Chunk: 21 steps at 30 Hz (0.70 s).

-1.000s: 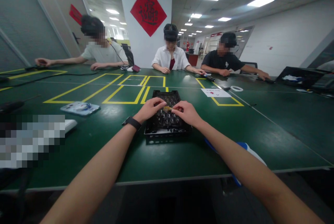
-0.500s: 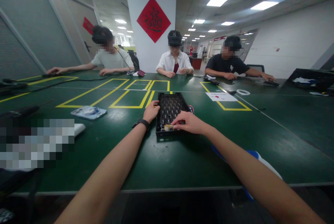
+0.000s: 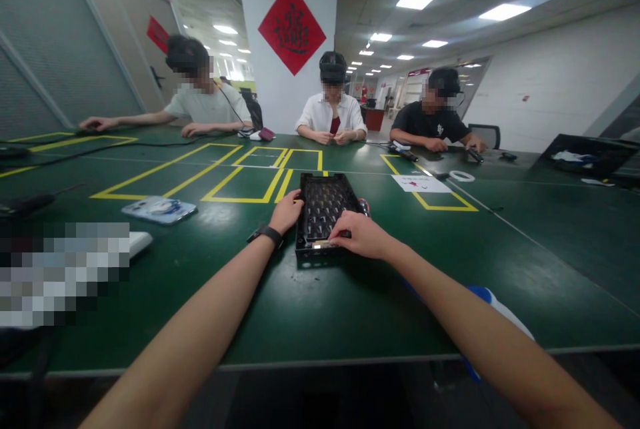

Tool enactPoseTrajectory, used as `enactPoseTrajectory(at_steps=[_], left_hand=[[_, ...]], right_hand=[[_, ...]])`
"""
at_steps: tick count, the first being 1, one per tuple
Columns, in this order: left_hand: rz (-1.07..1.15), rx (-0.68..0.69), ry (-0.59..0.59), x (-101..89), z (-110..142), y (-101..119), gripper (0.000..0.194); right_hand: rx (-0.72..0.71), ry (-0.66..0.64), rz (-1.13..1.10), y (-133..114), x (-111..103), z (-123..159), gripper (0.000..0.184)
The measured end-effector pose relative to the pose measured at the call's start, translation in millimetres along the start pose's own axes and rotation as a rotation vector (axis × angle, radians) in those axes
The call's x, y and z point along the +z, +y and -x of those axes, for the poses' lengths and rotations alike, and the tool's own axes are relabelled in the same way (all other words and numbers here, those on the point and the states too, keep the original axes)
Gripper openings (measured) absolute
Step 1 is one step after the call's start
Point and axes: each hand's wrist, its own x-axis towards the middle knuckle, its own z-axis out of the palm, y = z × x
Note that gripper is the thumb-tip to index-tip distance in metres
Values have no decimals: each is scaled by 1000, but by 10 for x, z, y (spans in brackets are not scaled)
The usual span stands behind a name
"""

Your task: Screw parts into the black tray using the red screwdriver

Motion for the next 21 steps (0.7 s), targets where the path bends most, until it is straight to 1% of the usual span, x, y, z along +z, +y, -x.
enactPoseTrajectory(at_steps=[6, 9, 13, 18, 21], left_hand=[[-12, -5, -10, -15, -2, 0, 48], [-11, 4, -34, -35, 23, 17, 51], [16, 7, -82, -44, 55, 10, 56], [-29, 20, -102, -6, 33, -51, 60], [-41, 26, -97, 7, 19, -66, 61]], right_hand=[[-46, 31, 48, -51, 20, -15, 8], [2, 22, 42, -22, 56, -17, 10], [60, 22, -22, 59, 112, -11, 13], [66, 9, -132, 104, 129, -10, 16], [71, 16, -138, 80, 112, -15, 18]])
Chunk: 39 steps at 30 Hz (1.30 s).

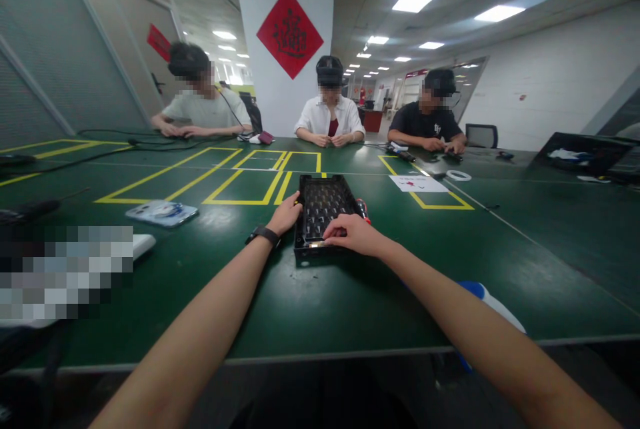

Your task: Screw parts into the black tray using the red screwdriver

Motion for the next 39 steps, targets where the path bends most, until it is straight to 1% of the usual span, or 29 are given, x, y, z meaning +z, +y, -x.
enactPoseTrajectory(at_steps=[6, 11, 18, 26, 32, 39], left_hand=[[-14, -20, -22, 0, -13, 0, 61], [-29, -21, -13, 15, -30, -19, 62], [-18, -2, 10, 13, -15, -12, 59], [-22, 0, 11, 27, -38, -31, 59], [2, 1, 16, 20, -22, -11, 59], [-12, 2, 10, 16, -16, 1, 59]], right_hand=[[-7, -9, 75, -50, -6, 1, 14], [-15, 64, 65, -40, 29, 7, 14], [39, 58, 62, -84, 40, 11, 13], [39, 101, 31, -36, 54, 18, 17], [32, 90, 26, -35, 54, 19, 15], [77, 54, -36, -44, 71, 13, 16]])
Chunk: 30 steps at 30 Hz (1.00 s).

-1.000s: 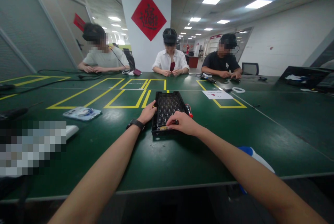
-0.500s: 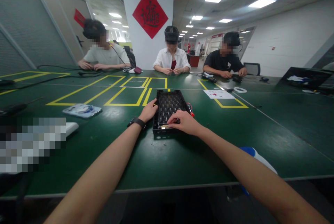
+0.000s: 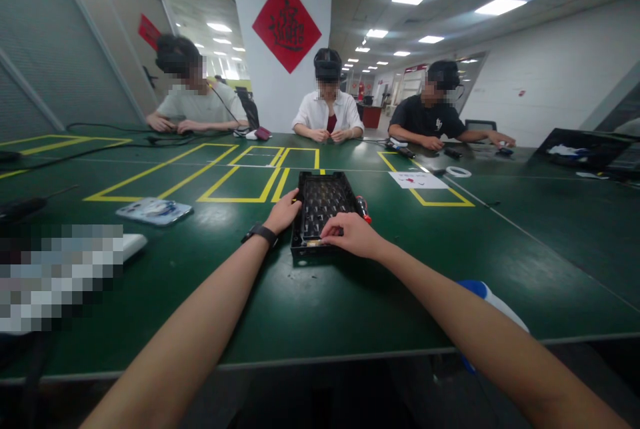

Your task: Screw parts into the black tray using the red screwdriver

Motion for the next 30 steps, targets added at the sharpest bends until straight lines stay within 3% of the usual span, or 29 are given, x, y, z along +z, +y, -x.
enactPoseTrajectory(at_steps=[11, 23, 30], left_hand=[[7, 2, 8, 4, -2, -3, 58], [-19, 13, 5, -24, 26, 56, 57], [-30, 15, 0, -25, 30, 61, 57]], right_hand=[[20, 22, -106, -20, -34, -1, 20], [36, -19, -64, 23, 7, -13, 18], [-11, 21, -53, -37, -40, -2, 15]])
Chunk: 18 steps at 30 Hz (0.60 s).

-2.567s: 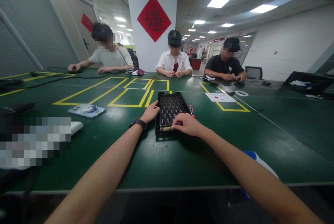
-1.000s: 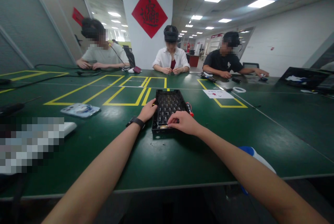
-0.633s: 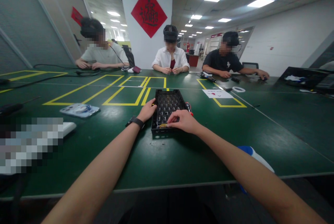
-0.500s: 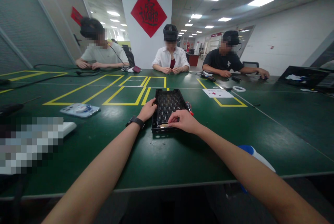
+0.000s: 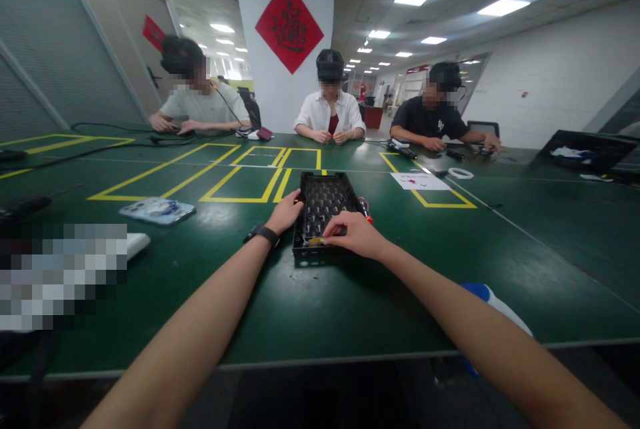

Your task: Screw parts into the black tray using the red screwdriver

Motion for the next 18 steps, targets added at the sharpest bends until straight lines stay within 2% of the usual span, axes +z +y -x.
enactPoseTrajectory(at_steps=[7, 10, 14, 18], left_hand=[[33, -16, 7, 9, -11, -12, 57], [30, 4, 53, 17, 8, 1, 54], [63, 11, 128, 45, 37, 41, 48], [126, -23, 144, 73, 25, 84, 44]], right_hand=[[20, -47, 32, -15, 4, 3, 13], [22, -62, 35, -5, -1, 1, 16], [-4, -71, 107, 16, -31, -4, 21], [-42, -40, 191, 5, -61, -10, 36]])
